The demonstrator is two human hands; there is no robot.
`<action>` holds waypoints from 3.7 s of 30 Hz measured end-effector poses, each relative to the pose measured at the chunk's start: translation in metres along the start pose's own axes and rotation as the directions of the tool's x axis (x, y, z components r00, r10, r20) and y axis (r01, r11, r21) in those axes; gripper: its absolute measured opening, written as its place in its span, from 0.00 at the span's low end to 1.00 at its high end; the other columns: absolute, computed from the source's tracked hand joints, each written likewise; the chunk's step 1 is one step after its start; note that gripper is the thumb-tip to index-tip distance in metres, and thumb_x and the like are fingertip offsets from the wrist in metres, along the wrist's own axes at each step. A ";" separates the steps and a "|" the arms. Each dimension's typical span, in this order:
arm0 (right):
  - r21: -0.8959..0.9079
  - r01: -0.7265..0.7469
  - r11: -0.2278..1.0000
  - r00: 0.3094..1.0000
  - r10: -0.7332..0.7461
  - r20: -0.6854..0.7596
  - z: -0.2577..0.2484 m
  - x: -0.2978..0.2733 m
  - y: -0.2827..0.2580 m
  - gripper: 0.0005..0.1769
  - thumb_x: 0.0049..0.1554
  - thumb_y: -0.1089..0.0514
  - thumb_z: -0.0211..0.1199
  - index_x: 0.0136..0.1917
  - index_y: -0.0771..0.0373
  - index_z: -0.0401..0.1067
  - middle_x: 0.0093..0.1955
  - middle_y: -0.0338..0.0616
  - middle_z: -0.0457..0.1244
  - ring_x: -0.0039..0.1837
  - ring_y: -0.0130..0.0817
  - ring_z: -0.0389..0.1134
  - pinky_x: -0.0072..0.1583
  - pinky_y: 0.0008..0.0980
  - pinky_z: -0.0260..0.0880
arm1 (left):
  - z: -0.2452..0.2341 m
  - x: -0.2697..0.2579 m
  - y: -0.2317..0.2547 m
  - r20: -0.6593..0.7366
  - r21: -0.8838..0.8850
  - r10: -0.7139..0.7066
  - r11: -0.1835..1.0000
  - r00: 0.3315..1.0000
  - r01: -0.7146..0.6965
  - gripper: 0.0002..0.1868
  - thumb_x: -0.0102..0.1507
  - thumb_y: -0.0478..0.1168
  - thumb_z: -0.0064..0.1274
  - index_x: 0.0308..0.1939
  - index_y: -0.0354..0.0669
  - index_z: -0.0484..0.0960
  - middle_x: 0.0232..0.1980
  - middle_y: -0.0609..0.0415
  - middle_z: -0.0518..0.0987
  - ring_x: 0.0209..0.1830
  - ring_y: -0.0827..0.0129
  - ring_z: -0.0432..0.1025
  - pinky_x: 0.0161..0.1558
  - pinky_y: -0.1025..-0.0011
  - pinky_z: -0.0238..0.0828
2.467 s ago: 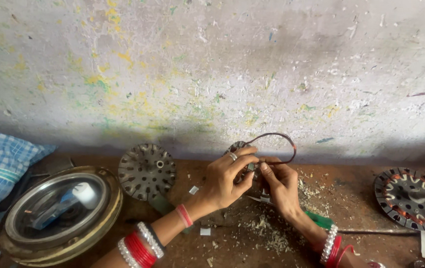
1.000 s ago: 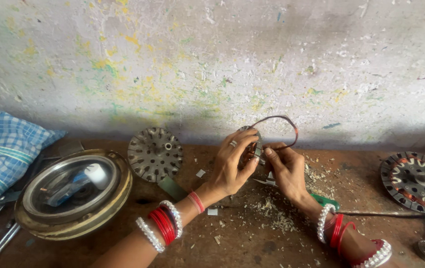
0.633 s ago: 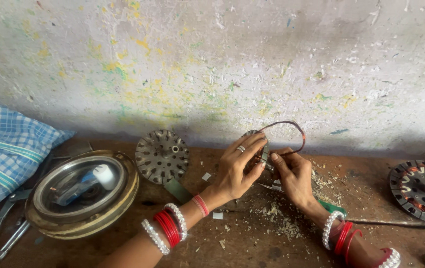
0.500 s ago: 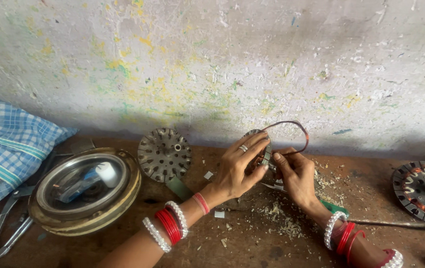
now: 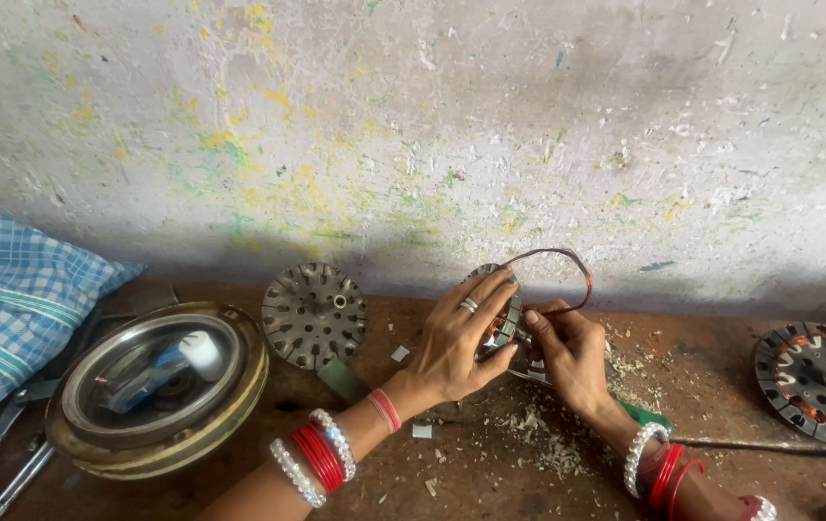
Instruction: The person winds copper wire around a motor stator by hand, threading the wire through slots and forming loops. The person holds the stator with one hand and manipulates the wire with the other, repeating the winding process across multiple slots.
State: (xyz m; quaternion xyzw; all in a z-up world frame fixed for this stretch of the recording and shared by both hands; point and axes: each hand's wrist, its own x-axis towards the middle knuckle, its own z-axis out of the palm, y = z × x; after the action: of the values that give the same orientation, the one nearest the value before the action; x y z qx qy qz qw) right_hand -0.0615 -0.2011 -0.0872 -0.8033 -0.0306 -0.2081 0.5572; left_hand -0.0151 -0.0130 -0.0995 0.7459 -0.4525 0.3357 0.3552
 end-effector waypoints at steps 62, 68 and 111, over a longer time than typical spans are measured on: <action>0.049 -0.066 0.997 0.997 0.068 -0.027 -0.005 0.018 0.017 0.08 0.55 0.60 0.63 0.45 0.65 0.79 0.40 0.51 0.74 0.37 0.33 0.77 0.39 0.32 0.80 | 0.024 0.032 -0.013 -0.126 -0.695 -0.598 0.623 0.792 0.360 0.12 0.68 0.41 0.49 0.34 0.38 0.80 0.30 0.52 0.78 0.29 0.75 0.68 0.33 0.75 0.67; -0.038 -0.159 0.987 0.987 0.158 -0.034 -0.002 0.016 0.017 0.10 0.56 0.57 0.64 0.44 0.65 0.80 0.37 0.51 0.74 0.30 0.36 0.70 0.32 0.33 0.68 | 0.000 0.038 -0.004 0.068 -0.570 -0.542 0.668 0.837 0.478 0.17 0.65 0.46 0.48 0.49 0.37 0.79 0.32 0.56 0.80 0.25 0.76 0.71 0.29 0.73 0.71; 0.317 -0.152 0.936 0.985 0.169 -0.028 -0.024 0.016 -0.011 0.06 0.58 0.60 0.58 0.45 0.58 0.76 0.27 0.40 0.62 0.27 0.23 0.55 0.30 0.22 0.56 | -0.002 0.025 0.008 -0.036 -0.268 -0.216 0.943 0.976 0.199 0.20 0.64 0.48 0.53 0.52 0.38 0.77 0.62 0.37 0.76 0.66 0.47 0.69 0.65 0.52 0.67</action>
State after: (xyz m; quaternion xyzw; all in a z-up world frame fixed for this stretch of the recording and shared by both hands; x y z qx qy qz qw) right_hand -0.0572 -0.2217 -0.0649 -0.6984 0.0177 -0.1764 0.6934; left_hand -0.0137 -0.0248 -0.0761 0.7243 -0.4003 0.2575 0.4989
